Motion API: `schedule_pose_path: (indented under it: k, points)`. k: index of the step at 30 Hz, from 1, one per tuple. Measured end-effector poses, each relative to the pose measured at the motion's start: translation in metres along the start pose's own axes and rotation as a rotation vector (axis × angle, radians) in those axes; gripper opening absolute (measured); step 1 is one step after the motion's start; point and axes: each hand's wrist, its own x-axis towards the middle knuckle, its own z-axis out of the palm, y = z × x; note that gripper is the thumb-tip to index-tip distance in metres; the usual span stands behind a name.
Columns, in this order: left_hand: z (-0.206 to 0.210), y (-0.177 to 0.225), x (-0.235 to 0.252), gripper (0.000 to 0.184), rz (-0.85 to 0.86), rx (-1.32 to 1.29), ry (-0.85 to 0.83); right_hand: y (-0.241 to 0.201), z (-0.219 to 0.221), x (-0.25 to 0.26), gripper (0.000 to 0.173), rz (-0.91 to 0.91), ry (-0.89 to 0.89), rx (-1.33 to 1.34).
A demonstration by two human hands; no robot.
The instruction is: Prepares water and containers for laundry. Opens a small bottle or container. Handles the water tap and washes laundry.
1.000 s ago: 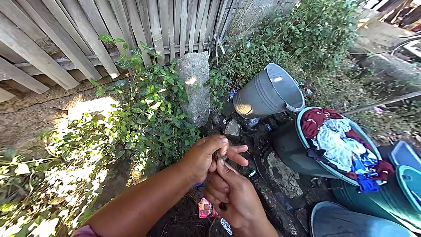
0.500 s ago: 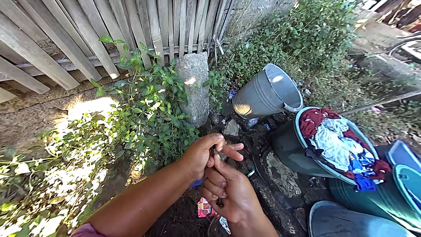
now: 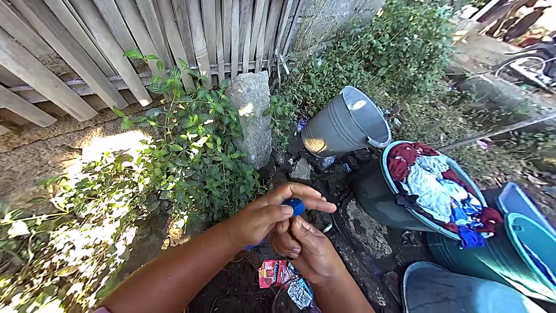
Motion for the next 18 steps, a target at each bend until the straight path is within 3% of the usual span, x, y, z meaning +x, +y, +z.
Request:
schedule_pose_path:
  k: [7, 11, 13, 15, 18]
  points:
    - [-0.001, 0.003, 0.001, 0.037, 0.042, -0.021, -0.12, -0.005, 0.005, -0.006, 0.026, 0.104, -0.149, 0.136]
    - [0.009, -0.001, 0.003, 0.014, 0.1, 0.111, 0.018, -0.003, 0.006, -0.008, 0.026, 0.123, -0.161, 0.21]
    - [0.018, 0.003, 0.004, 0.012, 0.06, 0.236, 0.153, -0.008, 0.01, -0.01, 0.024, 0.041, -0.049, -0.005]
    - [0.029, 0.01, 0.006, 0.011, -0.033, 0.337, 0.319, -0.009, 0.015, -0.011, 0.023, -0.155, 0.193, -0.494]
    - [0.043, 0.011, 0.012, 0.012, -0.085, 0.482, 0.506, -0.001, 0.013, -0.012, 0.037, -0.499, 0.457, -1.253]
